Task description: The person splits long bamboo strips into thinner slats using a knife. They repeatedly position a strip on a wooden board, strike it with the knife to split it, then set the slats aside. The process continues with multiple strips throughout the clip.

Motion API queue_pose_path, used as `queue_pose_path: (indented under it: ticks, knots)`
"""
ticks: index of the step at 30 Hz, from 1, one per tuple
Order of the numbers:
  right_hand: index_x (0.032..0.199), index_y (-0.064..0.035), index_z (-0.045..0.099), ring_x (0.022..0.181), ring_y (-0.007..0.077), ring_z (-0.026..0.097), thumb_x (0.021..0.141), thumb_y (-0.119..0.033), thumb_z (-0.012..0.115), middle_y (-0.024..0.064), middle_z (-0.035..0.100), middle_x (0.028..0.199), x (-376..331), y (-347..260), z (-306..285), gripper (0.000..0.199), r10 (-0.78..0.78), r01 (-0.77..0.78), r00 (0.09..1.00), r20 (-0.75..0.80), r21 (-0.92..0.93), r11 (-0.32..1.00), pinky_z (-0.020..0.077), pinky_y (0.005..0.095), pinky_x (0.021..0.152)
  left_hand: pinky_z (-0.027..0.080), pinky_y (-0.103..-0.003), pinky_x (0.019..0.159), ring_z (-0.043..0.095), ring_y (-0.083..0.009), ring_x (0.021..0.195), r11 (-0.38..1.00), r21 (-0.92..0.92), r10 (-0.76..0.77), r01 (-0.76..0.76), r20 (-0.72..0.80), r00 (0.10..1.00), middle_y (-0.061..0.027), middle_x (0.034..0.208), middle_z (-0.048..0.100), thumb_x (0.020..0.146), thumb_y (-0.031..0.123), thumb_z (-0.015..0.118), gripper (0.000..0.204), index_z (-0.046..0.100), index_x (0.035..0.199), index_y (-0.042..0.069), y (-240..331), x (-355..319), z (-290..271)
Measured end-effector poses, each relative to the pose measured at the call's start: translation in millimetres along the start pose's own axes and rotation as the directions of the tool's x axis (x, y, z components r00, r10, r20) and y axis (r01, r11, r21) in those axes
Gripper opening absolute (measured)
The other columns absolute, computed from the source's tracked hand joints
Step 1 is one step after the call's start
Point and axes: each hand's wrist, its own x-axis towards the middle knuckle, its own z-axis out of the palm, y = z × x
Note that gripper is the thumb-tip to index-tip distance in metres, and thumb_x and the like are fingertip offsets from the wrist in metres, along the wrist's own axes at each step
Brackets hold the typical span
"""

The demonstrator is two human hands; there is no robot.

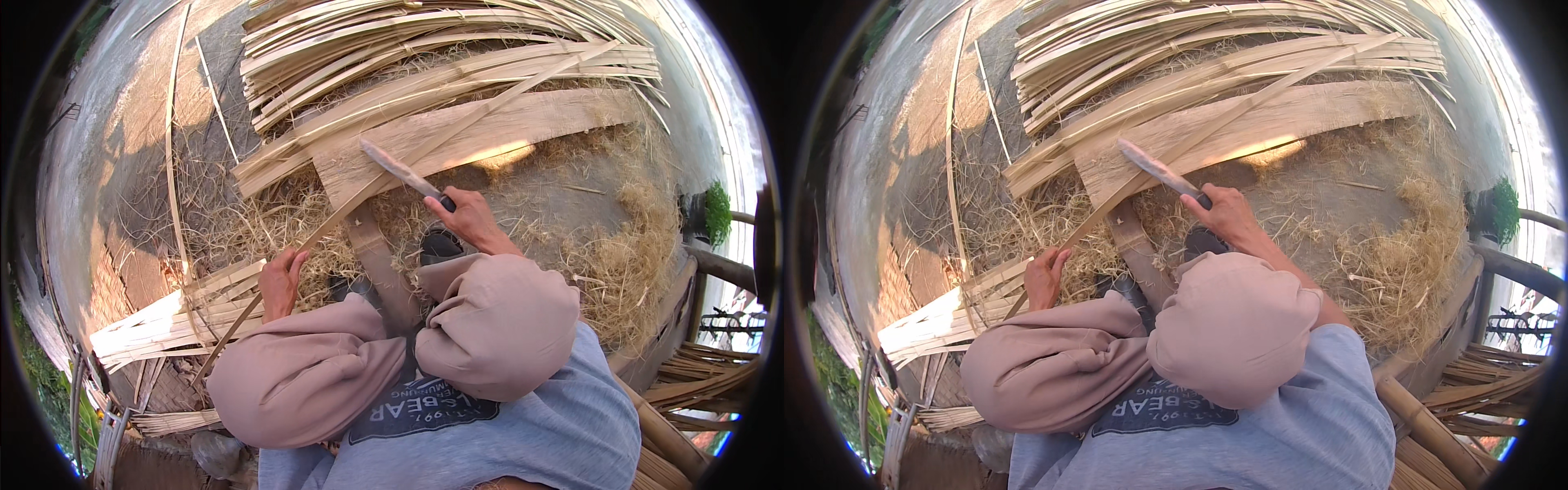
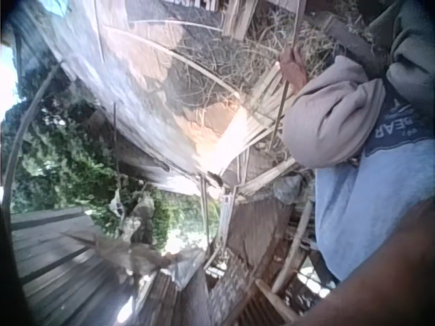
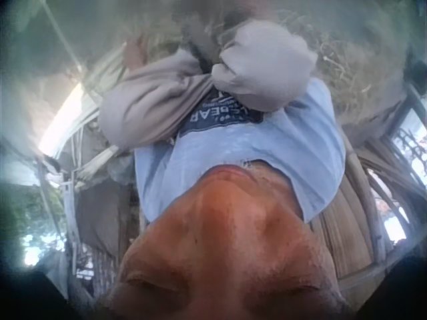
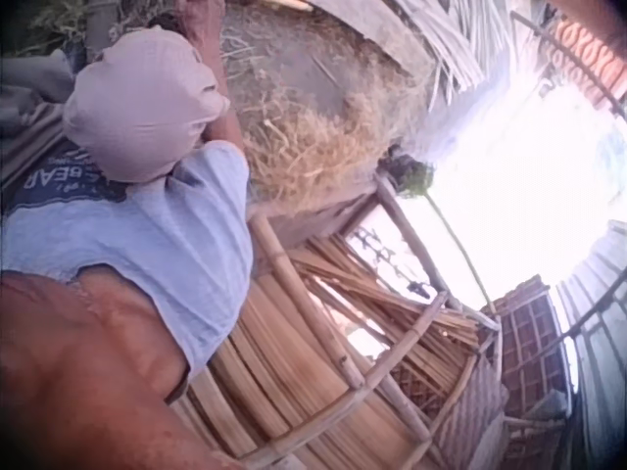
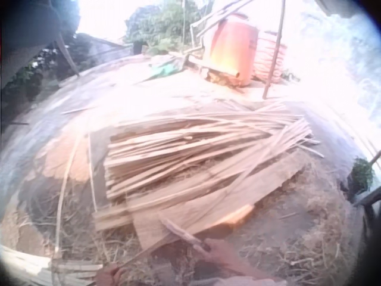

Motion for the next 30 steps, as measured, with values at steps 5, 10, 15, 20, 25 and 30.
queue_pose_path:
  ticks: [5,10,15,20,25,30]
  knots:
    - [0.070,-0.0002,0.060,0.050,0.0220,0.061,0.098,-0.062,0.058,0.0090,0.057,0.053,33.3,95.7,-116.1,0.068,0.338,-0.316,0.856,-0.391,0.121,0.941,0.0490,0.0382,0.053,0.040,-0.042,0.054,0.053,-0.0329,0.055,0.999,-0.034,0.045,-0.043,0.055,0.998,-0.0140,0.063,0.059,0.097,0.038,0.070,0.030,0.071,0.090,0.009,2.6,14.4,1.4]
    - [0.067,-0.0012,0.056,0.048,0.0198,0.058,0.100,-0.059,0.057,0.0089,0.056,0.053,24.7,123.5,-133.0,0.067,0.289,-0.317,0.862,-0.416,0.002,0.948,0.0468,0.0377,0.050,0.034,-0.035,0.051,0.041,-0.0176,0.051,0.996,-0.088,-0.003,0.014,0.119,0.993,-0.0085,0.056,0.048,0.098,0.033,0.071,0.032,0.070,0.086,0.003,6.9,14.3,3.3]
    - [0.075,0.0014,0.060,0.056,0.0374,0.058,0.097,-0.057,0.062,0.0210,0.058,0.059,-12.5,32.9,-14.8,0.062,-0.142,0.125,0.971,-0.191,-0.095,0.988,0.0463,0.0492,0.059,0.033,-0.033,0.054,0.040,-0.0120,0.056,0.942,-0.304,-0.057,0.146,0.282,0.958,-0.0033,0.058,0.049,0.098,0.029,0.071,0.035,0.064,0.081,-0.001,-55.8,0.7,-19.7]
    - [0.076,0.0033,0.064,0.063,0.0356,0.062,0.097,-0.057,0.060,0.0230,0.060,0.063,38.1,126.7,-95.8,0.064,0.251,-0.284,0.864,-0.436,-0.010,0.959,0.0478,0.0483,0.063,0.044,-0.030,0.064,0.053,-0.0113,0.066,0.860,-0.046,-0.373,0.508,0.622,0.688,-0.0006,0.070,0.062,0.092,0.032,0.077,0.033,0.073,0.096,0.000,-244.1,-91.8,-178.4]
    - [0.073,0.0047,0.062,0.059,0.0349,0.058,0.096,-0.060,0.060,0.0226,0.058,0.061,37.0,126.2,-109.0,0.068,0.252,-0.289,0.852,-0.458,-0.012,0.957,0.0458,0.0464,0.062,0.050,-0.045,0.102,0.061,-0.0291,0.120,0.966,0.068,-0.259,0.250,0.289,0.922,-0.0169,0.132,0.066,0.084,0.038,0.083,0.065,0.064,0.138,0.009,-127.5,-23.2,-155.0]
    - [0.074,0.0040,0.061,0.058,0.0355,0.056,0.098,-0.055,0.060,0.0223,0.056,0.061,23.3,60.4,-28.3,0.064,0.231,-0.181,0.923,-0.309,0.180,0.967,0.0449,0.0473,0.061,0.053,-0.034,0.078,0.067,-0.0183,0.082,0.907,-0.381,0.093,0.177,0.593,0.800,-0.0118,0.094,0.072,0.099,0.054,0.064,0.055,0.071,0.115,0.002,14.0,76.0,9.6]
